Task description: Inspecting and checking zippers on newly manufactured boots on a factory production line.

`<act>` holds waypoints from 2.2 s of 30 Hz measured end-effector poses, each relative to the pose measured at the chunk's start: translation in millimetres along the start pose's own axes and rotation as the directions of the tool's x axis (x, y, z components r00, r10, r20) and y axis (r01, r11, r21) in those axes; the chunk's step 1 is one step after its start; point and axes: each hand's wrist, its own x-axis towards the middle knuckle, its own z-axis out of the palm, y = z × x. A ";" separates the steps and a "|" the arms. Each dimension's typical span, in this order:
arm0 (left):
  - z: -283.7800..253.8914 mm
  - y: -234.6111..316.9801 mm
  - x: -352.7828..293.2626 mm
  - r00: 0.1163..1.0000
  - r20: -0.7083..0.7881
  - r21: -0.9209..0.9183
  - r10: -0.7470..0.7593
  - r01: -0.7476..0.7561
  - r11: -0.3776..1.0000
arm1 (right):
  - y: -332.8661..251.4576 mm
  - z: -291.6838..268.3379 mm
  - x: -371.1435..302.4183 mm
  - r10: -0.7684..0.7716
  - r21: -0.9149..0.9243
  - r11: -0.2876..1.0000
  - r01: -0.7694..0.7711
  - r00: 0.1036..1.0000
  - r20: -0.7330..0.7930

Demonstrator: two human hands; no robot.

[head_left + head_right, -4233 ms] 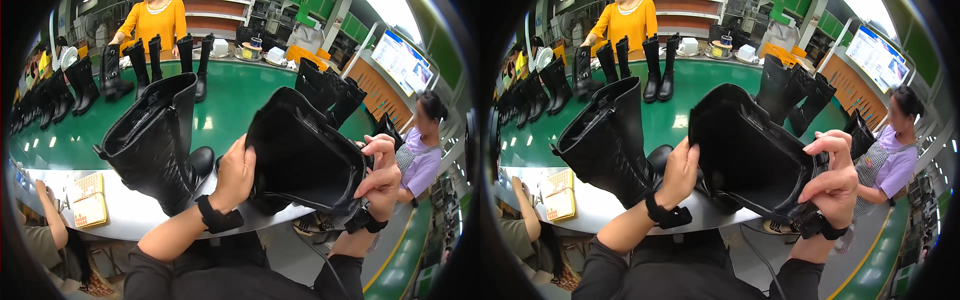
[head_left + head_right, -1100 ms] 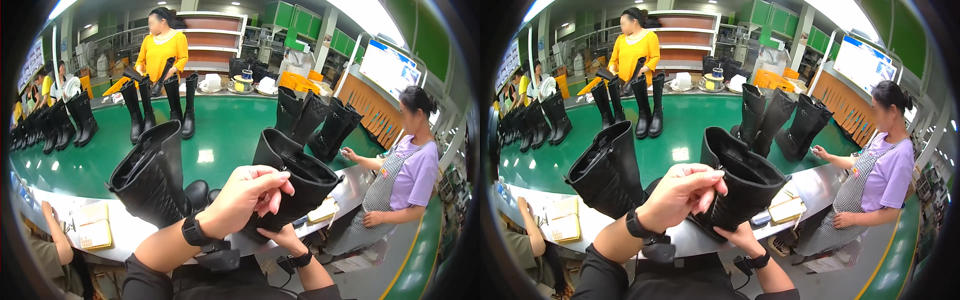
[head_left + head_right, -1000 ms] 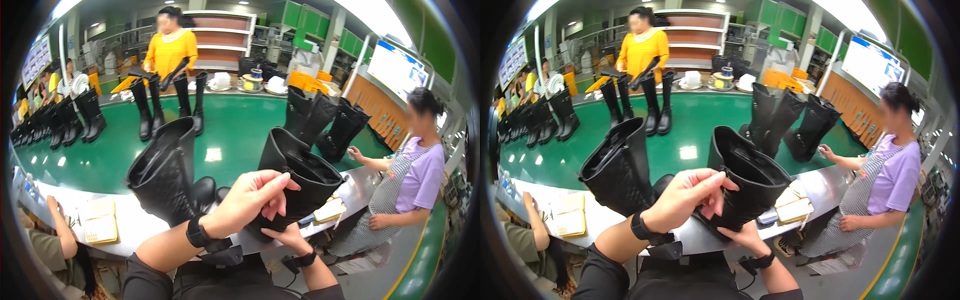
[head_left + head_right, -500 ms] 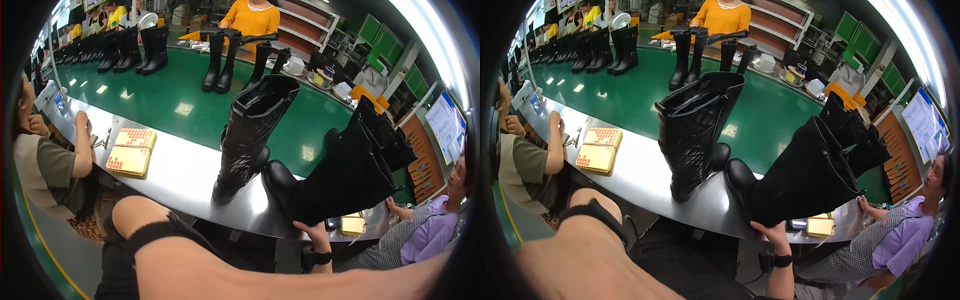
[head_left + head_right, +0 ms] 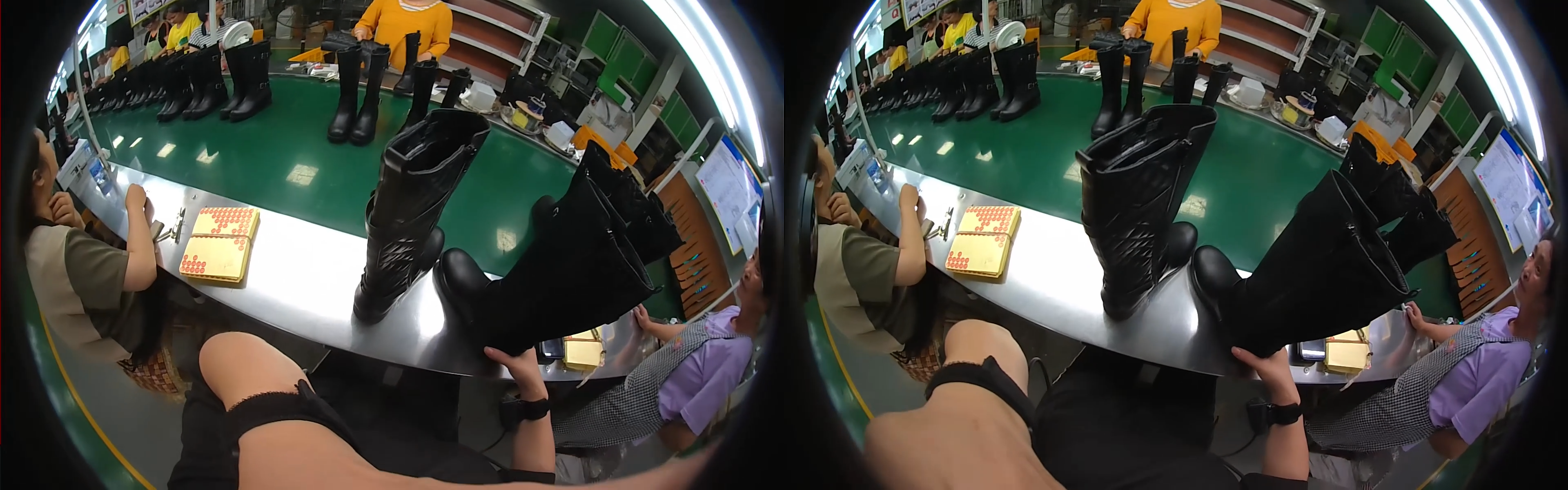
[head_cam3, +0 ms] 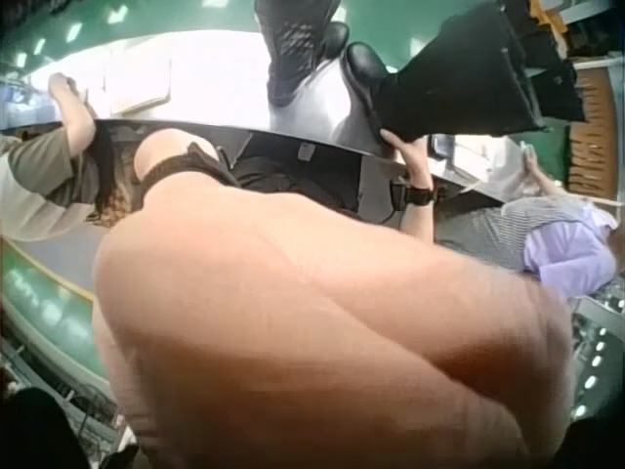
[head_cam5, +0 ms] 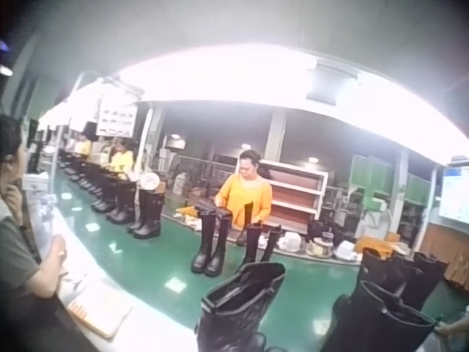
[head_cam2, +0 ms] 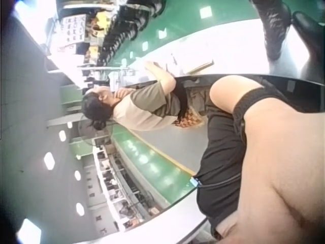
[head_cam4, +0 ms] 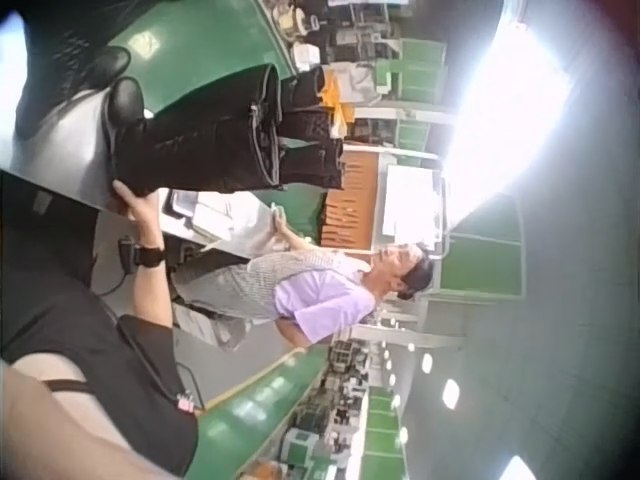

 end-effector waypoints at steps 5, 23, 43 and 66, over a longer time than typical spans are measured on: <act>-13.0 4.8 -6.2 0.999 -0.025 0.088 -0.034 0.036 0.995 | -0.7 0.6 -1.3 -0.023 -0.023 0.999 0.022 0.999 -0.041; -27.6 17.9 -16.7 0.987 -0.073 0.359 -0.141 0.158 0.920 | 6.6 -4.7 1.3 -0.016 -0.069 0.998 0.015 1.000 -0.022; -66.9 40.0 -37.5 0.961 -0.250 0.434 -0.115 0.217 0.874 | 9.2 47.5 18.8 -0.162 -0.104 0.984 0.147 0.973 -0.164; -35.7 -156.7 -223.0 0.075 -0.641 -0.655 -0.763 0.465 0.596 | -20.1 84.7 72.2 -0.137 0.551 0.821 0.148 0.989 -0.061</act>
